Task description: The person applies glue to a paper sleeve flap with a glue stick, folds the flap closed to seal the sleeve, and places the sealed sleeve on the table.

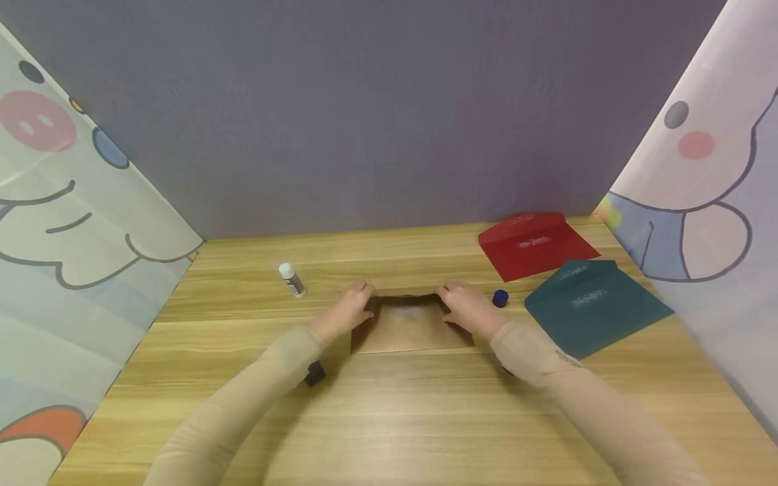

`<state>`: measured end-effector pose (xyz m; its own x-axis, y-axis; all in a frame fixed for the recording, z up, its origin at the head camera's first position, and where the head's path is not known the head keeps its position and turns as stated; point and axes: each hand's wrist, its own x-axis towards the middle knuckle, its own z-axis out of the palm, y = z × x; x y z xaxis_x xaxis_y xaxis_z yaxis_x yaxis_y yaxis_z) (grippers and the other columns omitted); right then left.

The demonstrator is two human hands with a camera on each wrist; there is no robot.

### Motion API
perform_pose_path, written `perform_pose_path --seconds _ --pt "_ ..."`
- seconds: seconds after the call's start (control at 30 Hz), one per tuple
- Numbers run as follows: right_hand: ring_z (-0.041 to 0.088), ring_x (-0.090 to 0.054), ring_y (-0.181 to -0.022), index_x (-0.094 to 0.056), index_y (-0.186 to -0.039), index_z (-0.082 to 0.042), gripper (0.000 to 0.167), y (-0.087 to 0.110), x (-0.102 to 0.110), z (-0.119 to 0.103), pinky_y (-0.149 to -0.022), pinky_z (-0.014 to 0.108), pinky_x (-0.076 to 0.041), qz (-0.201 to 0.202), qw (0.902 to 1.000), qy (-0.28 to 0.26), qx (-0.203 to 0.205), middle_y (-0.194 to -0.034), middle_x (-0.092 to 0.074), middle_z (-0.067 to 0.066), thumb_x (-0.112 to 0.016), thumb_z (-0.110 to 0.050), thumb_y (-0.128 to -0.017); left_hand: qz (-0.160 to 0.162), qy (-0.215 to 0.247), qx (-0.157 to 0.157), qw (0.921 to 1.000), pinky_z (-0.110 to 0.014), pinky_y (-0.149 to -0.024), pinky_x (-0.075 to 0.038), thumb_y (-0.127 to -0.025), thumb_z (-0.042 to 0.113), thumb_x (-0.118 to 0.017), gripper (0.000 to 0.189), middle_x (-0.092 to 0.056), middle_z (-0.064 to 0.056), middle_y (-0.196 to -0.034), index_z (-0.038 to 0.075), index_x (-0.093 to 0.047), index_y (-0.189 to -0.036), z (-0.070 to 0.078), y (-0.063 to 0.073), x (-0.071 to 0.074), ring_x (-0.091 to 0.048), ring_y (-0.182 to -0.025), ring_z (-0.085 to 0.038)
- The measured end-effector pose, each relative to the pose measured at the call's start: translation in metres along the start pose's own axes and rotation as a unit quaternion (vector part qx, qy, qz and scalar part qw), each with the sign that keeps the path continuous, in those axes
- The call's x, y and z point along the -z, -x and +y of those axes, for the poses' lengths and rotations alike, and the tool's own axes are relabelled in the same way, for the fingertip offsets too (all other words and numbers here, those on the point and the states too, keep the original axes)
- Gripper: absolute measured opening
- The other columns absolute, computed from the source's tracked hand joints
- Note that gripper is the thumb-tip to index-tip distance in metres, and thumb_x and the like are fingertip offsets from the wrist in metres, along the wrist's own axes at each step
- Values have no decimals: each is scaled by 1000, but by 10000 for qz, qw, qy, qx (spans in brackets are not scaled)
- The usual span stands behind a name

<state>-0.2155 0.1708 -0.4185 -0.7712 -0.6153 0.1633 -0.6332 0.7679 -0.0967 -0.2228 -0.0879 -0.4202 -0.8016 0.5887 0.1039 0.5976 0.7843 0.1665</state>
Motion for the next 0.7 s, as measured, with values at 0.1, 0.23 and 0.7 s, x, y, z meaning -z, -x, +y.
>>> perform_pose_path --seconds 0.1,0.23,0.7 --pt "29 -58 -83 -58 -104 3 49 2 -1 -3 -66 36 -51 5 9999 104 137 -94 -58 15 -78 -14 -63 46 -48 -37 10000 -22 -76 -48 -73 5 -70 31 -54 -9 -94 -2 -55 -99 1 1 -2 -54 -87 -20" --pt "29 -58 -85 -59 -103 0 41 3 0 -6 -68 35 -50 -123 9998 -67 102 -95 -57 14 -76 -10 -66 88 -53 -108 9999 -20 -73 -48 -74 5 -69 25 -54 -8 -90 -1 -58 -95 1 2 -3 -55 -84 -19" --pt "24 -58 -81 -64 -97 -1 26 5 1 -8 -65 29 -50 -341 9982 -448 226 -90 -55 9 -70 -1 -72 -366 -23 -125 9993 -20 -71 -48 -80 8 -65 21 -53 -9 -89 -1 -63 -98 1 5 -4 -56 -82 -19"
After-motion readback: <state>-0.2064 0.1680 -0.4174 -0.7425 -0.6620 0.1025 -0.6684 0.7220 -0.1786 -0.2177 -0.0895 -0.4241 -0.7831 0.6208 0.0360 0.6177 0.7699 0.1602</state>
